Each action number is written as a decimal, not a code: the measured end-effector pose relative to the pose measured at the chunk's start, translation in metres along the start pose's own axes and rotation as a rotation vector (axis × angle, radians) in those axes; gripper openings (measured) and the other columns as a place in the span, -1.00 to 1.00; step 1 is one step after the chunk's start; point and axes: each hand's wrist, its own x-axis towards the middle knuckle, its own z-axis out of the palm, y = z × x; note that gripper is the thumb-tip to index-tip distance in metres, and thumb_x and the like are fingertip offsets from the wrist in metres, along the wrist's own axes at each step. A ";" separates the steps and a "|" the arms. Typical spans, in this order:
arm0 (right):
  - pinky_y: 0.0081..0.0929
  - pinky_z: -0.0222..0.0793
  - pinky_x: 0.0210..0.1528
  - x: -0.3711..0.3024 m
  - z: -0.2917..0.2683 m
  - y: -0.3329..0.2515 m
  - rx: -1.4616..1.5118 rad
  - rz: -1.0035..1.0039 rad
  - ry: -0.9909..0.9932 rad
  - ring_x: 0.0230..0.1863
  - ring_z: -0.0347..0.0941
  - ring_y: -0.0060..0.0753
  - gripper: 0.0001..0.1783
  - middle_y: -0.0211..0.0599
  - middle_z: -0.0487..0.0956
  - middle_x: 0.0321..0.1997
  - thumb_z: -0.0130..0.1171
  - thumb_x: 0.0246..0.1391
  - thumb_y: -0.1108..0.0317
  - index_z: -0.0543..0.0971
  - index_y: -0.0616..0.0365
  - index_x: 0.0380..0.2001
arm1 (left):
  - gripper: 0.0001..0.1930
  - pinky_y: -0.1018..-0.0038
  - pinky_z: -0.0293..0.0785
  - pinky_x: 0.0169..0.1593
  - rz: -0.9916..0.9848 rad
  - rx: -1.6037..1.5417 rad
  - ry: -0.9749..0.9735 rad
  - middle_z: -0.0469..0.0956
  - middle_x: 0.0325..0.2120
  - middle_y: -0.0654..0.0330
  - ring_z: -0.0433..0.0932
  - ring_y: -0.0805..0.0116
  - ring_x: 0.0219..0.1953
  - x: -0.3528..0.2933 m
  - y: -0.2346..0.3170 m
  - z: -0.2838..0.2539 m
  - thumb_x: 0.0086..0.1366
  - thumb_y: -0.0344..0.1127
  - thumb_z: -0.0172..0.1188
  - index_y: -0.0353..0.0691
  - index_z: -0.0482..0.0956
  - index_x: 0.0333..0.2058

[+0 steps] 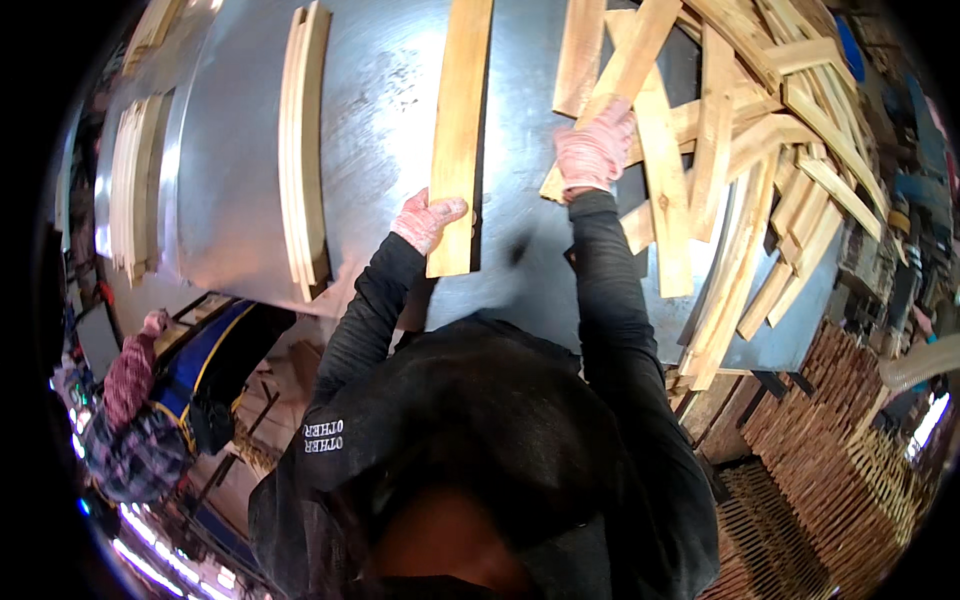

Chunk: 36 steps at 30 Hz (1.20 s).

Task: The person sorts and stacks thin wooden planks on a large metal table. They pick up planks from a pile, align them, and place them into a neat stack, repeating this process continuously.

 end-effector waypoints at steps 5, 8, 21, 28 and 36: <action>-0.30 0.36 0.17 -0.080 0.002 0.001 0.552 -0.245 -0.192 0.20 0.35 0.08 -0.08 0.14 0.32 0.25 0.23 -0.06 0.41 0.06 0.20 0.37 | -0.47 0.45 0.41 0.01 0.059 0.166 0.294 0.58 -0.24 0.11 0.50 0.33 -0.14 -0.006 -0.025 -0.017 0.24 -0.10 0.28 -0.39 0.43 0.02; -0.34 0.32 0.23 -0.136 0.040 -0.001 0.617 -0.428 -0.406 0.23 0.33 0.10 -0.20 0.11 0.27 0.31 0.19 0.07 0.39 0.12 0.19 0.36 | -0.45 0.43 0.39 0.06 0.103 0.217 0.220 0.56 -0.12 0.05 0.49 0.27 -0.05 -0.014 -0.004 -0.005 0.31 -0.04 0.18 -0.41 0.39 0.05; -0.03 -0.16 0.43 0.218 -0.026 -0.047 -0.477 -0.507 -0.086 0.44 0.05 0.06 0.09 0.18 0.16 0.39 0.07 -0.07 -0.41 0.10 0.06 0.39 | -0.50 0.24 0.53 -0.19 0.022 0.921 0.714 0.64 -0.43 0.01 0.62 0.03 -0.36 -0.074 0.042 -0.052 0.01 -0.03 0.37 -0.24 0.56 -0.16; -0.10 0.35 0.16 0.205 -0.019 -0.082 -0.633 -0.396 -0.201 0.16 0.43 0.09 -0.01 0.08 0.46 0.17 0.12 -0.14 -0.36 0.33 0.16 0.22 | -0.16 0.21 0.30 0.22 0.034 1.374 1.064 0.14 0.26 -0.22 0.29 -0.16 0.21 -0.077 0.061 -0.128 -0.16 -0.09 0.53 -0.27 0.40 0.11; -0.04 0.35 0.12 0.153 -0.007 -0.031 -0.619 -0.431 -0.131 0.09 0.44 0.19 -0.08 0.10 0.49 0.09 -0.02 0.06 -0.35 0.21 0.15 0.26 | 0.28 0.13 0.33 0.15 -0.224 1.247 1.057 0.35 0.06 -0.17 0.38 -0.11 0.08 -0.081 0.080 -0.132 -0.15 -0.01 0.52 -0.16 -0.23 0.39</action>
